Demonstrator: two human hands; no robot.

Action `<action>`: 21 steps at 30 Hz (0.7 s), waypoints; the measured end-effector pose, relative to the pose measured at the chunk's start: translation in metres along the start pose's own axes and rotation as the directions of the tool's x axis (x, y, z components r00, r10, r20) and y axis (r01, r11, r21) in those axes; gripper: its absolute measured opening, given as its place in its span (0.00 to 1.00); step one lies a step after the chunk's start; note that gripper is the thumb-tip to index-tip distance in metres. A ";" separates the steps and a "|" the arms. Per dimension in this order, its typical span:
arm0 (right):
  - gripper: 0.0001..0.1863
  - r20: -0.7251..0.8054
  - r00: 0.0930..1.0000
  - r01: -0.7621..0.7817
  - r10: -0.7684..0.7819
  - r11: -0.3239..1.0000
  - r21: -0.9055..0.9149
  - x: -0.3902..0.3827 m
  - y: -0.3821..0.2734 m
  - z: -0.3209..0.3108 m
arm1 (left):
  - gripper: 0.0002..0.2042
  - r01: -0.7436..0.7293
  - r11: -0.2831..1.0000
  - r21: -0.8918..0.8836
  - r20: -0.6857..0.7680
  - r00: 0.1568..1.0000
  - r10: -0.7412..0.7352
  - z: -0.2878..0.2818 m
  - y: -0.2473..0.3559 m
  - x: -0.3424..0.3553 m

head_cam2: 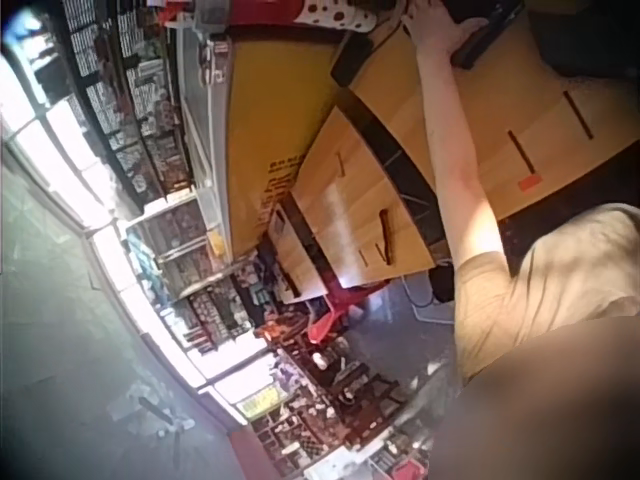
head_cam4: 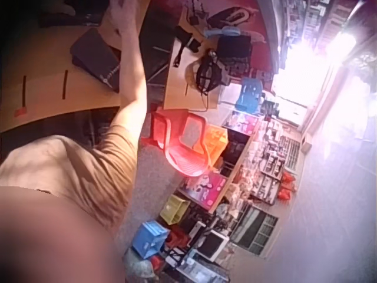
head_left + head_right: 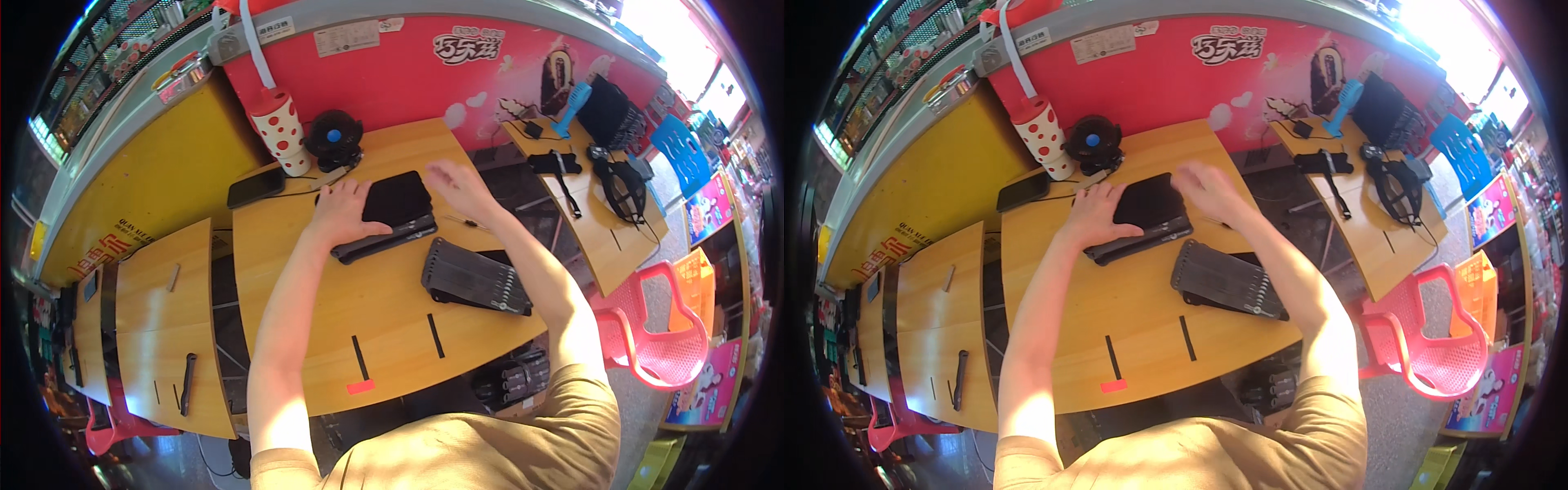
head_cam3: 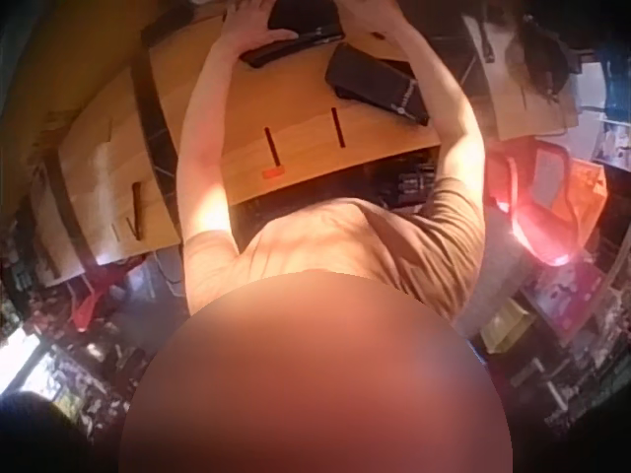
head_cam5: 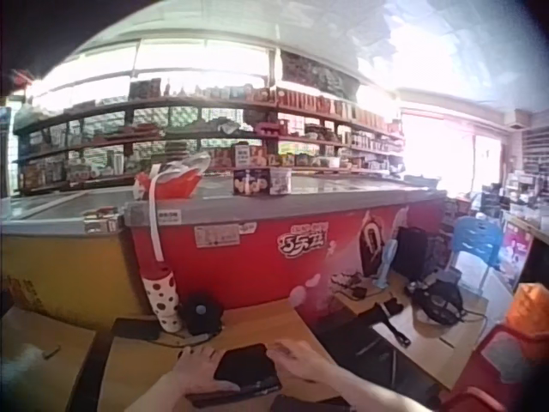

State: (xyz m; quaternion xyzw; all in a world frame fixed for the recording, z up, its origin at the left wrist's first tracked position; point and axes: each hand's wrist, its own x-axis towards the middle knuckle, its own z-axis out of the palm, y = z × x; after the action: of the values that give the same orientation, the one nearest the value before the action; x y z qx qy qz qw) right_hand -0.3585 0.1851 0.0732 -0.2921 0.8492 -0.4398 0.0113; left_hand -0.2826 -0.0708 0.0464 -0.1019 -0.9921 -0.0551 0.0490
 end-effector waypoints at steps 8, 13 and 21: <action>0.56 0.435 0.900 0.182 0.025 0.886 -0.427 -0.157 -0.006 -0.054 | 0.35 -0.169 0.985 0.044 -0.426 0.888 0.171 -0.036 0.061 -0.024; 0.58 0.245 0.968 0.172 -0.057 0.862 -0.477 -0.169 -0.016 -0.021 | 0.14 0.060 0.764 -0.642 -0.038 0.993 -0.110 0.026 0.105 -0.046; 0.49 -0.034 0.999 0.027 -0.025 0.998 0.062 -0.159 0.010 -0.006 | 0.10 0.284 -0.146 -0.948 0.292 0.955 -0.041 0.012 0.131 -0.050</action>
State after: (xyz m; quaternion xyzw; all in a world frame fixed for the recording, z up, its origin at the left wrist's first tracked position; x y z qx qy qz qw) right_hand -0.2330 0.2741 0.0319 -0.2953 0.8311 -0.4712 0.0008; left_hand -0.2075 0.0479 0.0424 0.0171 -0.6187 -0.7743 -0.1319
